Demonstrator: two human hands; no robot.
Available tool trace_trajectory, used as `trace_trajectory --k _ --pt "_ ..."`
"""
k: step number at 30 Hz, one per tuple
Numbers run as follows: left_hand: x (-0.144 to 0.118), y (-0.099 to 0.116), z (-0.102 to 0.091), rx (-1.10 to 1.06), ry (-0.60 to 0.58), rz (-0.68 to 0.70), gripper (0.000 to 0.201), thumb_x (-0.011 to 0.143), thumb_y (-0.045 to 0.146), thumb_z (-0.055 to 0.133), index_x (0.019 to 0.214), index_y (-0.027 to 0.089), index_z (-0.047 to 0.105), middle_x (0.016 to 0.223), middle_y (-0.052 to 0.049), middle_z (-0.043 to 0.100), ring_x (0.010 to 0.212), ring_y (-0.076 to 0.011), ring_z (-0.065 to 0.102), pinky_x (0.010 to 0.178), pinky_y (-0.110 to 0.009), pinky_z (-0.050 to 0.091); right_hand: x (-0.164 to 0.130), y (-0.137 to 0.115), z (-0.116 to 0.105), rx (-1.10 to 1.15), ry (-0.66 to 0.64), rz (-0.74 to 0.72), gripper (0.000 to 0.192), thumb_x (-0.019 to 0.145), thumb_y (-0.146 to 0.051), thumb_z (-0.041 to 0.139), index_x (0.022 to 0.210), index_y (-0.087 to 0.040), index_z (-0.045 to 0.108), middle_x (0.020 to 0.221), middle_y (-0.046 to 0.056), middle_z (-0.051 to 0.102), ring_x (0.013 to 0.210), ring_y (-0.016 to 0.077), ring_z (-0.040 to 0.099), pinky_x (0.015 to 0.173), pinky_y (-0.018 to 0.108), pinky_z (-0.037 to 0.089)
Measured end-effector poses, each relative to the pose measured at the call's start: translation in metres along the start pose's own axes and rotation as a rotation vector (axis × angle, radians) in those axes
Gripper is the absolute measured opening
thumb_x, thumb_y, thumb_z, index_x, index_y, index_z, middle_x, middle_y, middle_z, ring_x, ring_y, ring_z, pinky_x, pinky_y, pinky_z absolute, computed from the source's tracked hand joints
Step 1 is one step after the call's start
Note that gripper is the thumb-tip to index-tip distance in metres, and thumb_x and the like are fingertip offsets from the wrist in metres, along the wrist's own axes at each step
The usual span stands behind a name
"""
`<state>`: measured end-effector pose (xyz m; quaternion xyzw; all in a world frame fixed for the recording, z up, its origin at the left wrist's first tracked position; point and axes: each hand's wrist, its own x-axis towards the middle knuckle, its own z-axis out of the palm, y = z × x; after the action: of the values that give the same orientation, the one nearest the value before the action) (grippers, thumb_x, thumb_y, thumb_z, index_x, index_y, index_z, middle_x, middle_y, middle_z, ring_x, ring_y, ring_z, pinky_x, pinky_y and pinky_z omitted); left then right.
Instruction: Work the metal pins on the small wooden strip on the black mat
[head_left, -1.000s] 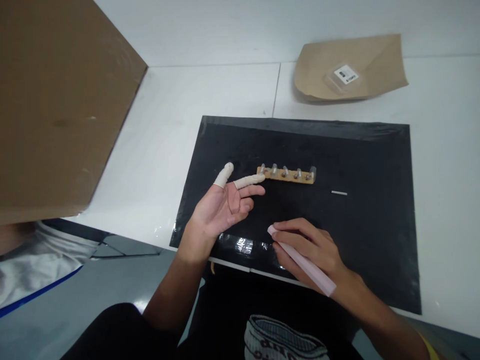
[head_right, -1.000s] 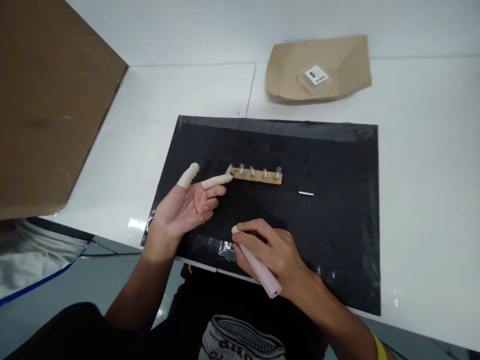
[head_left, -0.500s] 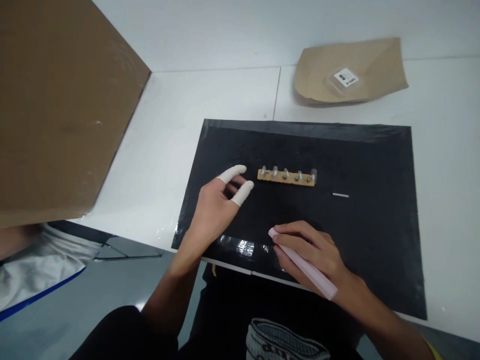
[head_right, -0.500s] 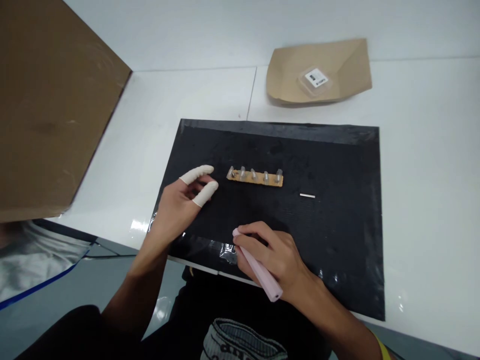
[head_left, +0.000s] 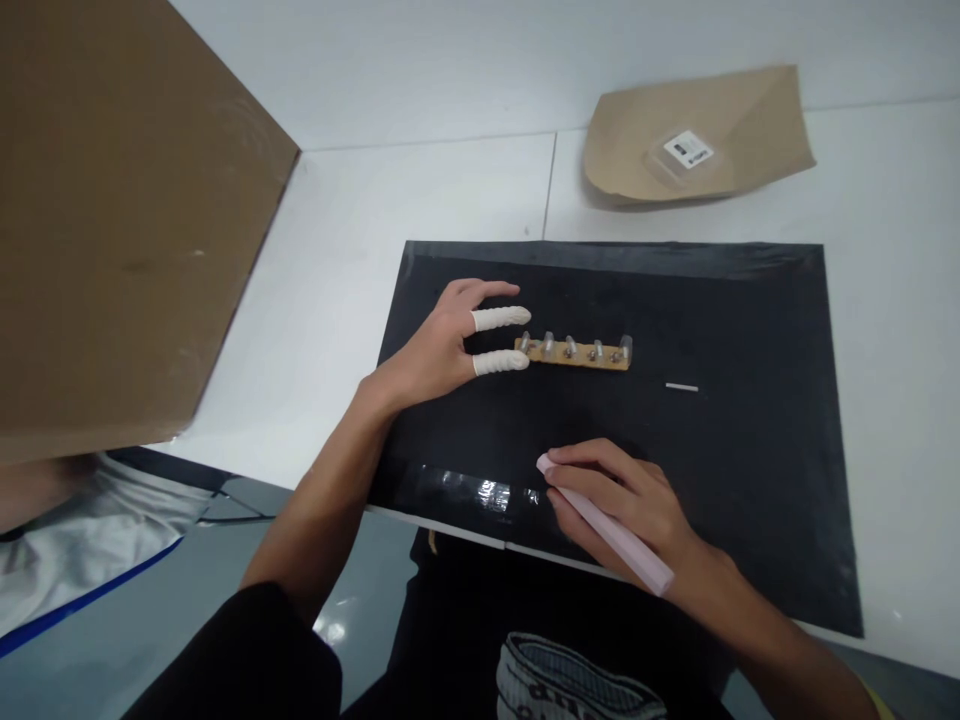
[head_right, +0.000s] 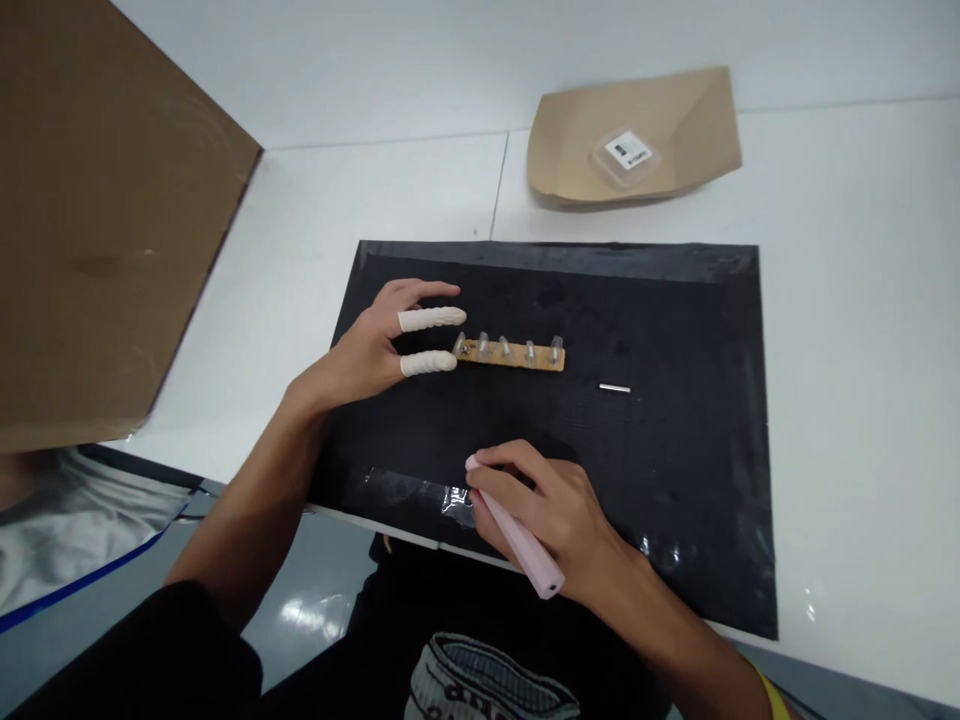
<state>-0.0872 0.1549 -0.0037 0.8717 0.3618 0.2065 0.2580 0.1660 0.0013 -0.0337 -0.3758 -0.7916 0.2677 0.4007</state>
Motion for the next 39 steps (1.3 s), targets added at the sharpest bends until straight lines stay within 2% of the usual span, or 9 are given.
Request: trace_trajectory --k 6,17,23,31,36,39 --pt "0.006 -0.002 0.005 -0.041 -0.029 0.025 0.045 0.091 0.047 0.080 0.130 0.025 0.073 0.147 -0.013 0.066 0.140 -0.0312 0.055 0.119 -0.056 0.045 0.002 0.000 0.000 -0.013 -0.001 0.000 0.022 0.093 -0.007 0.069 0.113 -0.017 0.071 0.110 0.008 0.074 0.085 0.0137 0.078 0.067 0.022 0.063" --pt "0.007 -0.003 0.010 -0.095 0.016 0.039 0.041 0.092 0.041 0.081 0.128 0.024 0.073 0.142 -0.013 0.069 0.136 -0.0283 0.060 0.117 -0.052 0.048 0.002 0.001 0.001 0.002 -0.002 0.006 0.022 0.093 -0.007 0.069 0.113 -0.016 0.071 0.110 0.007 0.073 0.085 0.0134 0.078 0.069 0.022 0.064" --pt "0.008 -0.002 0.012 -0.075 0.010 0.048 0.049 0.087 0.044 0.085 0.128 0.021 0.073 0.141 -0.015 0.069 0.136 -0.0299 0.060 0.118 -0.052 0.047 0.003 -0.001 -0.001 0.012 -0.012 0.013 0.023 0.093 -0.007 0.069 0.114 -0.017 0.070 0.112 0.007 0.073 0.086 0.0128 0.078 0.069 0.021 0.064" --pt "0.008 -0.003 0.011 -0.088 -0.014 0.015 0.048 0.088 0.048 0.084 0.129 0.025 0.073 0.143 -0.013 0.069 0.138 -0.0309 0.058 0.118 -0.055 0.045 0.003 0.000 0.000 0.000 -0.014 0.022 0.022 0.094 -0.008 0.069 0.115 -0.018 0.070 0.111 0.006 0.073 0.085 0.0128 0.078 0.070 0.022 0.064" --pt "0.008 -0.003 0.011 -0.122 0.006 0.018 0.042 0.093 0.046 0.079 0.128 0.023 0.074 0.142 -0.014 0.069 0.136 -0.0305 0.060 0.118 -0.054 0.046 0.003 0.001 -0.001 0.000 -0.012 0.015 0.021 0.094 -0.008 0.069 0.113 -0.017 0.070 0.110 0.007 0.073 0.086 0.0136 0.078 0.069 0.022 0.064" --pt "0.009 -0.003 0.012 -0.089 -0.004 0.018 0.044 0.090 0.045 0.082 0.127 0.023 0.075 0.141 -0.014 0.070 0.135 -0.0314 0.060 0.117 -0.055 0.046 0.003 0.000 0.000 0.001 -0.010 0.018 0.022 0.094 -0.008 0.068 0.114 -0.017 0.070 0.110 0.007 0.073 0.085 0.0136 0.078 0.069 0.022 0.064"
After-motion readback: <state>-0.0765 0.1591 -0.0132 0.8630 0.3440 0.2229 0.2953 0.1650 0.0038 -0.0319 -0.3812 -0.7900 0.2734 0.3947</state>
